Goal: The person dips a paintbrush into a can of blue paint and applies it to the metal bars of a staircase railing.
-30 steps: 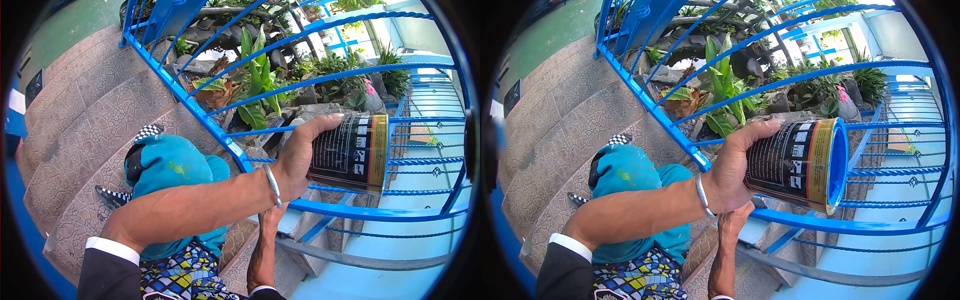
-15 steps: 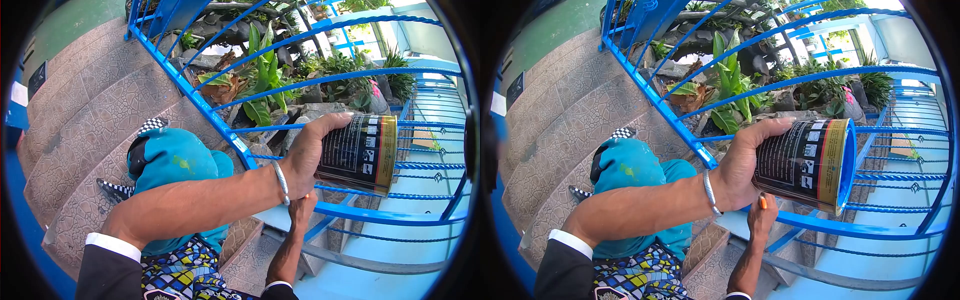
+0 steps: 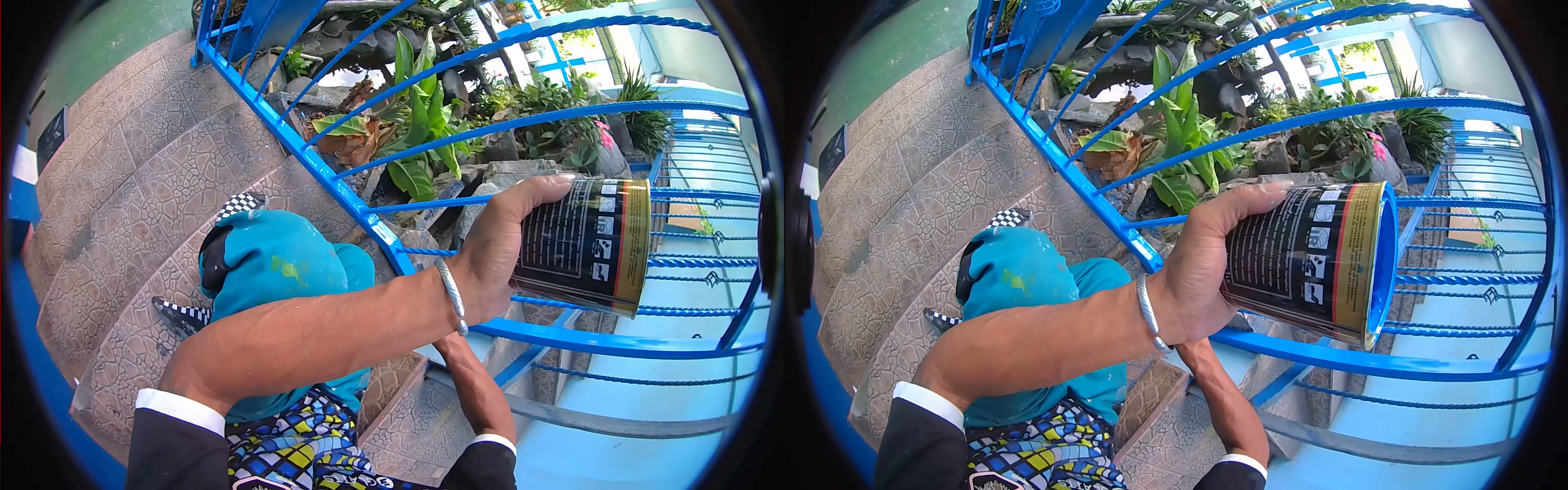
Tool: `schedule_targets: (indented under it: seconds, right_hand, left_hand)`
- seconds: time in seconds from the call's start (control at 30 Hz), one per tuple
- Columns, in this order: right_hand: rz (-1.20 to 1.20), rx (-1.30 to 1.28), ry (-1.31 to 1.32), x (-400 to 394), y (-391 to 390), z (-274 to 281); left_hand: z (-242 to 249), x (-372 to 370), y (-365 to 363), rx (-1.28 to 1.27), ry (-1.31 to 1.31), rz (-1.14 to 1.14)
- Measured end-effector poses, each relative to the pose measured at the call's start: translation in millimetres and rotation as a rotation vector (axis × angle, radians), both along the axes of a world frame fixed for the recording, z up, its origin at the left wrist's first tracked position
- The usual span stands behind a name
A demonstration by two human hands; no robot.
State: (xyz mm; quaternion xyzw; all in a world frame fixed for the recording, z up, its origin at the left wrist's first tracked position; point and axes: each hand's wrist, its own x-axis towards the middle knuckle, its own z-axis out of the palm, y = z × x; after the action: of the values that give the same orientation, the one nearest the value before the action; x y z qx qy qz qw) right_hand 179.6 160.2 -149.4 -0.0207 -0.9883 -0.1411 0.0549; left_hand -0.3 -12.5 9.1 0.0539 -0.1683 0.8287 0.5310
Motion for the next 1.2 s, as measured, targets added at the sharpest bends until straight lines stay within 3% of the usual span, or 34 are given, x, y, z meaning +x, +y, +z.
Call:
schedule_targets:
  seconds: [0.43,0.67,0.8,1.03,1.2]
  right_hand:
    - [-0.042,-0.082,0.009,4.3,7.6,-13.8]
    - [-0.055,-0.16,-0.007,44.1,-26.7,-29.9]
    - [-0.061,-0.159,-0.001,24.0,0.0,-26.1]
    - [-0.297,-0.347,0.128,32.8,53.0,18.8]
    - [-0.431,-0.543,0.244,73.2,64.1,12.4]
  left_hand:
    - [0.3,2.9,-0.7,0.002,0.008,0.029]
    - [0.4,2.2,-5.0,-0.007,-0.004,0.02]
    - [0.8,0.9,-3.6,-0.016,-0.003,0.018]
    - [-1.8,2.3,2.4,0.002,-0.04,0.018]
    - [1.7,0.4,0.8,-0.018,-0.04,0.021]
